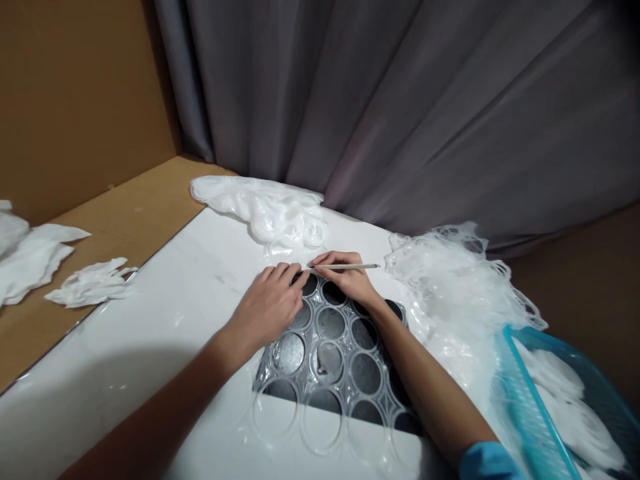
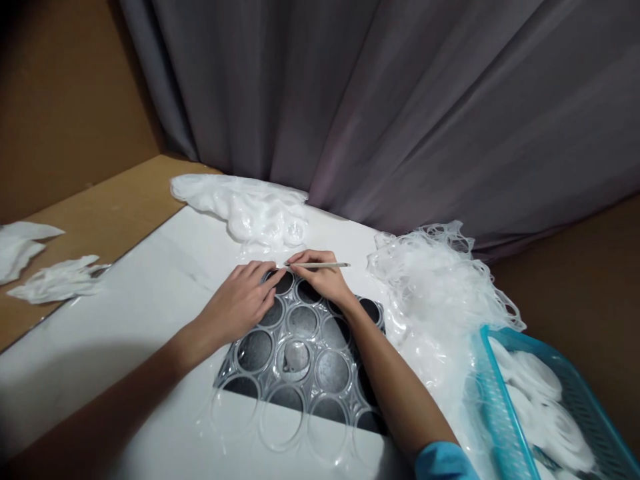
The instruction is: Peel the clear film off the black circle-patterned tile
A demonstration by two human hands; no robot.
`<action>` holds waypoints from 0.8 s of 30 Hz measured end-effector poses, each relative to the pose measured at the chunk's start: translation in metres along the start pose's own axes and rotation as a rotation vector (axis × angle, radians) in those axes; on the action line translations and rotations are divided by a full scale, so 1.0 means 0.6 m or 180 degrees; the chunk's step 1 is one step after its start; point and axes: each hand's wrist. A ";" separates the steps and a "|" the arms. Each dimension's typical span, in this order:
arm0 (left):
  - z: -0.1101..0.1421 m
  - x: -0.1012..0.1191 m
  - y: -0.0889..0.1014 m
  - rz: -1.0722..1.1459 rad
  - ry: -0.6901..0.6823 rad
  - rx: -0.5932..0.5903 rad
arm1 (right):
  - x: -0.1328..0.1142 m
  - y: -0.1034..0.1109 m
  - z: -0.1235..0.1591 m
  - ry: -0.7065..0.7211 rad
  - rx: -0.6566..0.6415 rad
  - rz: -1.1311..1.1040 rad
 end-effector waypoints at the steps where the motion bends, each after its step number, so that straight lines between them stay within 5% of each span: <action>1: 0.000 0.000 0.000 0.0024 0.0007 0.0000 | 0.001 0.000 0.000 0.0000 -0.0007 -0.0022; 24: -0.004 0.006 0.018 0.0046 0.0030 -0.0185 | 0.008 0.000 0.004 0.0293 -0.0195 0.0337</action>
Point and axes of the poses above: each hand's wrist, its own z-axis away from the middle knuckle, its own y-axis out of the back of the hand, x = y × z, and after that the axes turned 11 degrees about -z, right-handed
